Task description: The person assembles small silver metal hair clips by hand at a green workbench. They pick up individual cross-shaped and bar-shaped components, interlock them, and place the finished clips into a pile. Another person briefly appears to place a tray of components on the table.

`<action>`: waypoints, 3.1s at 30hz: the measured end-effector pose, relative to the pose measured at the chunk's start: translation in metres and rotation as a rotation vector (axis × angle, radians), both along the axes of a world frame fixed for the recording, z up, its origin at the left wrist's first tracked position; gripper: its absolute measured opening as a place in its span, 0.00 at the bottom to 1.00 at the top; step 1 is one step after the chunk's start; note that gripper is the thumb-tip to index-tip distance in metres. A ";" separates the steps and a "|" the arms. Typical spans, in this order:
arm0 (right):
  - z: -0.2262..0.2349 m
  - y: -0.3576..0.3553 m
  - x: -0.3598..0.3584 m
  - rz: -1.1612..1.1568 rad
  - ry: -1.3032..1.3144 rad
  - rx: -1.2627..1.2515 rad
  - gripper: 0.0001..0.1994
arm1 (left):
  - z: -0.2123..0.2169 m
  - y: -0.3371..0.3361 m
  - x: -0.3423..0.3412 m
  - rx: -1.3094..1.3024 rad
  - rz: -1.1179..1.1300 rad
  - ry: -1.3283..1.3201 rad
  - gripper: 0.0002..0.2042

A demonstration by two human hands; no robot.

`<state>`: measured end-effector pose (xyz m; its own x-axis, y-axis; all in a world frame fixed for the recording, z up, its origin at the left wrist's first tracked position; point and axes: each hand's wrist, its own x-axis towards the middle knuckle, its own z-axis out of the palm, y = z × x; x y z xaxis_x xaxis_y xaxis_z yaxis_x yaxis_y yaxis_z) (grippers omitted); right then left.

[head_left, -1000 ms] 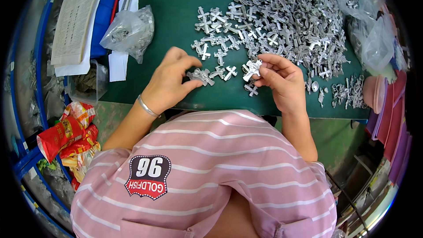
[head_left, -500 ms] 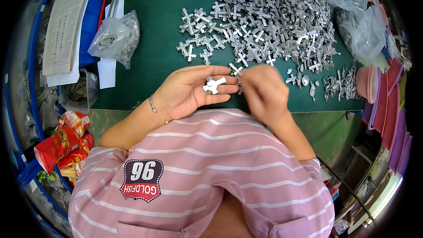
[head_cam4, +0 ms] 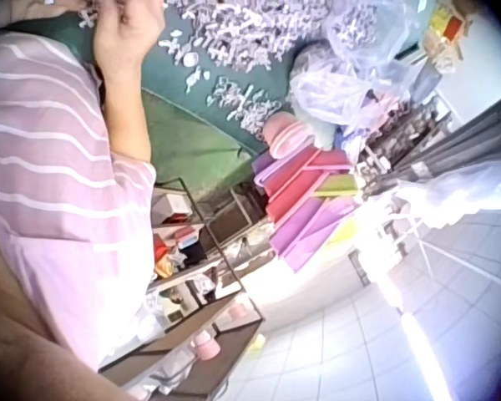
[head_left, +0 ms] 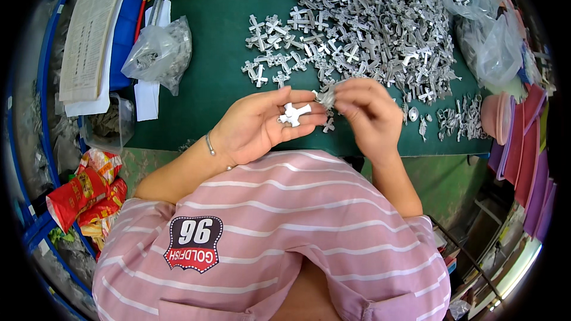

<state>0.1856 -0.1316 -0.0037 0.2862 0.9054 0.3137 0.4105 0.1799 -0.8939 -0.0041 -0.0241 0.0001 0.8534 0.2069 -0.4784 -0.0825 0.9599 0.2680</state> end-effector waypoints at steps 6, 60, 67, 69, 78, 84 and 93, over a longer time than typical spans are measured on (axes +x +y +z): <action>-0.004 -0.003 -0.001 0.091 0.004 0.028 0.05 | 0.003 0.004 0.002 -0.066 0.061 -0.062 0.24; 0.013 -0.006 0.014 0.197 -0.059 -0.067 0.09 | 0.006 0.006 0.029 0.132 -0.193 0.070 0.14; -0.005 0.029 0.015 -0.157 -0.585 -0.066 0.12 | 0.003 0.006 0.022 0.137 0.084 0.051 0.17; -0.007 0.035 0.013 -0.154 -0.676 -0.118 0.13 | 0.006 0.009 0.021 0.112 0.107 0.033 0.21; 0.003 0.027 0.014 -0.133 -0.348 -0.104 0.13 | 0.008 0.014 0.018 -0.011 0.173 -0.085 0.25; 0.012 0.012 -0.001 -0.004 -0.251 -0.091 0.12 | 0.007 0.013 0.019 0.125 0.165 -0.072 0.22; 0.006 0.009 -0.022 -0.031 -0.166 -0.008 0.08 | 0.006 0.011 0.019 0.158 0.108 -0.110 0.26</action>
